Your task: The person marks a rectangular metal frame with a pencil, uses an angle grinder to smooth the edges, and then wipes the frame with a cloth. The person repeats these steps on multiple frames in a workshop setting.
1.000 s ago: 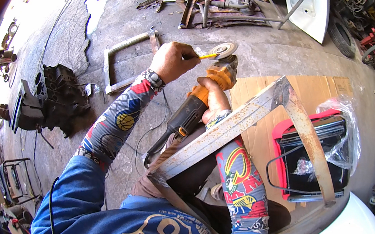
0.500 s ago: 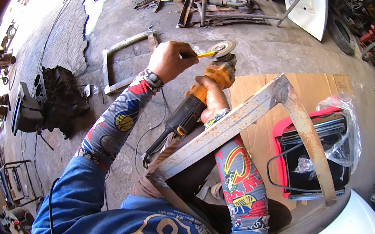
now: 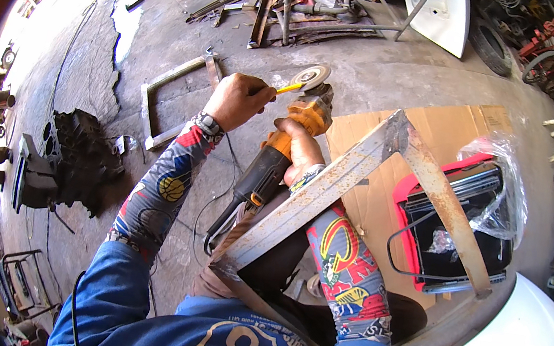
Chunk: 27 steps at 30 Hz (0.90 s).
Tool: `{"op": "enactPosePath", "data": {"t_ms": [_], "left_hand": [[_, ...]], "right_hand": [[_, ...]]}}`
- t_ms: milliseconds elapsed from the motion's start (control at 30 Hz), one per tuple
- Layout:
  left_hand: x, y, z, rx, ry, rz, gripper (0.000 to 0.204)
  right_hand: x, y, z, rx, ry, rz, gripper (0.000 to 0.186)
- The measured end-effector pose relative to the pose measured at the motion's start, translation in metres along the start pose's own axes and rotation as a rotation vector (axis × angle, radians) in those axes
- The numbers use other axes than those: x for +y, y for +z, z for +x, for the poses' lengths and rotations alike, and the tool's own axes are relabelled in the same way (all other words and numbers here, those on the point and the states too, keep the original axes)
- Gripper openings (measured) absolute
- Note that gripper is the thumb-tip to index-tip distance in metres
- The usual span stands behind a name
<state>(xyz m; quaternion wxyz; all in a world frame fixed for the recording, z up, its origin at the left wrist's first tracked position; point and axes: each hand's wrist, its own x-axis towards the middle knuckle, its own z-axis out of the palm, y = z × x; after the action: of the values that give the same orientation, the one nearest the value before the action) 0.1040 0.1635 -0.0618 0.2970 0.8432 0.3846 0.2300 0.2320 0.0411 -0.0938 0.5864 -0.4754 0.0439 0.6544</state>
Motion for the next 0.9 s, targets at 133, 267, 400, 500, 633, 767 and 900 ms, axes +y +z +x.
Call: {"op": "enactPosePath", "data": {"t_ms": [133, 267, 400, 500, 633, 767, 900], "left_hand": [[0.0003, -0.0008, 0.0025, -0.017, -0.005, -0.017, 0.031], [0.0022, -0.0009, 0.0027, -0.008, 0.001, -0.024, 0.031], [0.0026, -0.0018, 0.0019, 0.008, -0.010, -0.033, 0.031], [0.0029, -0.0018, 0.0031, 0.010, 0.000, -0.033, 0.030], [0.0037, -0.0023, 0.0042, 0.010, 0.004, -0.039, 0.028], [0.0049, -0.0030, 0.0025, 0.025, -0.006, -0.020, 0.026], [0.0067, -0.0014, 0.0008, 0.046, -0.011, -0.033, 0.025]], "right_hand": [[-0.0007, -0.0001, -0.0004, -0.016, 0.004, -0.018, 0.041], [-0.0014, -0.0007, 0.0003, -0.030, 0.025, -0.009, 0.041], [-0.0010, -0.0002, 0.0007, -0.008, 0.030, -0.002, 0.042], [-0.0014, -0.0002, 0.0008, -0.011, 0.031, -0.004, 0.042], [-0.0016, 0.0002, 0.0005, -0.018, 0.040, 0.010, 0.043], [-0.0021, 0.0008, -0.0011, -0.008, 0.038, -0.003, 0.043], [-0.0022, 0.0018, -0.0023, -0.006, 0.012, -0.008, 0.044]]}}
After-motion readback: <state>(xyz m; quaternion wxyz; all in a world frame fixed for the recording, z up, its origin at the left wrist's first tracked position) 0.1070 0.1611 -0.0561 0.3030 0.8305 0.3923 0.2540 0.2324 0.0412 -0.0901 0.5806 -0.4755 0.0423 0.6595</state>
